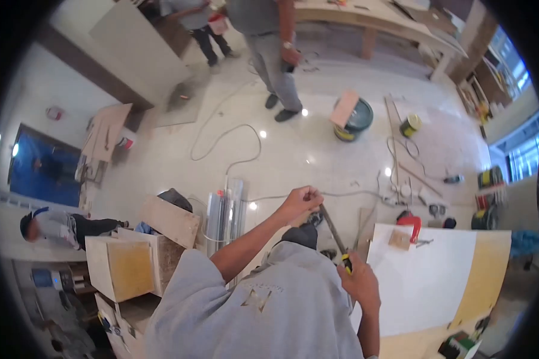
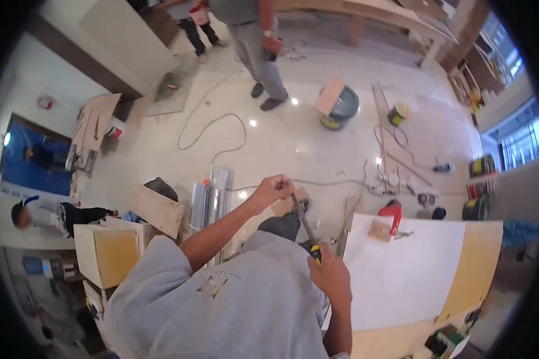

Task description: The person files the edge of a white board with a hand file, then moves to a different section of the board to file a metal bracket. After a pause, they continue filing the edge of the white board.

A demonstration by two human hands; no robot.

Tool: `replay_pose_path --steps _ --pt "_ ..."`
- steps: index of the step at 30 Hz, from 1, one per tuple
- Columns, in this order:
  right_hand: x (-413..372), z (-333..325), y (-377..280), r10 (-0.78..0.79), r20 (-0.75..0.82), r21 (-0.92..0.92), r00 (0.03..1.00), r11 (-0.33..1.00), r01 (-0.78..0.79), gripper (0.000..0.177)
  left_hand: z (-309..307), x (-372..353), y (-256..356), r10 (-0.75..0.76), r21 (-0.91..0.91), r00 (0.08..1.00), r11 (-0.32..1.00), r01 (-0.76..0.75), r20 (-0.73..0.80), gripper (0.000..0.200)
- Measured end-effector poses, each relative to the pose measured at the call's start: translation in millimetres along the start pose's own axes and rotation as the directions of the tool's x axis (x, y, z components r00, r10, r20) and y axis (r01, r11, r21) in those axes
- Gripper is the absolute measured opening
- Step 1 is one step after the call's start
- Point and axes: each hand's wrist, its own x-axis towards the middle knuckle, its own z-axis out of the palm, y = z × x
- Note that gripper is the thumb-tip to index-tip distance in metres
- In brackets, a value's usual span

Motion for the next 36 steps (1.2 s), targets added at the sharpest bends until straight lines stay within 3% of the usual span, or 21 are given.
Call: replay_pose_path --steps 4,7,10,13,16,19,22,24,26,27,28,29,30,31,32,35,36 --pt "-1.2 -0.7 -7.7 -0.09 -0.002 0.123 0.996 0.988 0.09 0.042 -25.0 -36.7 3.8 0.038 0.059 0.99 0.998 -0.03 -0.136 0.029" --pt "8.8 12.2 0.7 -0.171 -0.055 0.126 0.984 0.976 0.177 0.04 -35.4 -38.7 -3.6 0.116 0.17 0.985 0.981 -0.094 -0.126 0.032" --pt "11.3 13.9 -9.4 -0.088 -0.034 0.155 0.996 0.984 0.092 0.042 -28.7 -39.1 23.3 0.101 0.302 0.968 0.953 -0.028 -0.228 0.044" --pt "15.4 27.5 -16.7 0.001 -0.069 0.126 0.998 0.992 0.007 0.044 -44.0 -14.3 1.1 0.29 0.432 0.922 0.888 -0.159 -0.256 0.051" --pt "38.3 71.9 3.6 0.101 -0.093 0.032 0.991 0.995 -0.098 0.043 -64.3 1.5 10.9 0.237 0.399 0.951 0.906 -0.142 -0.198 0.051" --pt "50.8 82.3 -13.5 0.216 -0.065 0.021 0.974 0.976 -0.215 0.04 -84.8 12.1 27.6 0.239 0.562 0.962 0.818 -0.126 -0.131 0.049" --pt "69.9 100.8 -32.4 0.176 -0.177 -0.017 0.968 0.983 -0.181 0.035 -118.0 30.5 35.9 0.085 0.511 0.996 0.857 -0.062 -0.023 0.042" --pt "97.9 132.7 -36.7 0.129 -0.259 0.066 0.957 0.991 -0.116 0.033 -155.4 58.4 -8.4 0.098 0.573 0.991 0.809 -0.13 0.086 0.036" --pt "110.6 110.9 -83.3 0.142 -0.2 0.205 0.969 0.974 -0.101 0.037 -178.4 68.0 -8.3 0.025 0.639 0.98 0.755 -0.148 0.197 0.041" --pt "115.1 119.3 -93.4 0.075 -0.357 0.284 0.931 0.958 0.032 0.04 -200.6 82.7 -30.4 -0.033 0.664 0.959 0.728 -0.171 0.283 0.045" --pt "116.2 103.8 -112.1 0.165 -0.208 0.354 0.964 0.931 -0.083 0.038 -192.2 77.6 -6.0 -0.099 0.757 0.955 0.634 -0.156 0.28 0.047" --pt "115.9 106.6 -120.6 0.162 -0.251 0.391 0.954 0.919 -0.053 0.032 -202.6 85.6 -11.9 -0.132 0.739 0.906 0.631 -0.236 0.402 0.05" --pt "115.8 117.6 -124.1 0.172 -0.37 0.452 0.913 0.892 0.015 0.025 -214.9 99.0 -28.2 -0.131 0.76 0.847 0.526 -0.382 0.516 0.051" --pt "105.9 116.3 -133.6 0.28 -0.351 0.519 0.894 0.852 -0.063 0.024 -219.6 109.1 -32.0 -0.268 0.774 0.756 0.443 -0.453 0.597 0.051" --pt "92.7 114.7 -140.8 0.345 -0.331 0.572 0.878 0.813 -0.104 0.024 -213.9 116.1 -31.9 -0.379 0.776 0.678 0.35 -0.524 0.629 0.052" --pt "76.0 137.8 -135.7 0.534 -0.254 0.612 0.806 0.734 -0.294 0.022 -180.5 131.1 -14.8 -0.634 0.823 0.547 0.289 -0.489 0.547 0.054" --pt "69.9 146.3 -132.2 0.577 -0.277 0.606 0.768 0.725 -0.327 0.021 -171.0 141.0 -13.4 -0.606 0.78 0.525 0.291 -0.554 0.598 0.054"
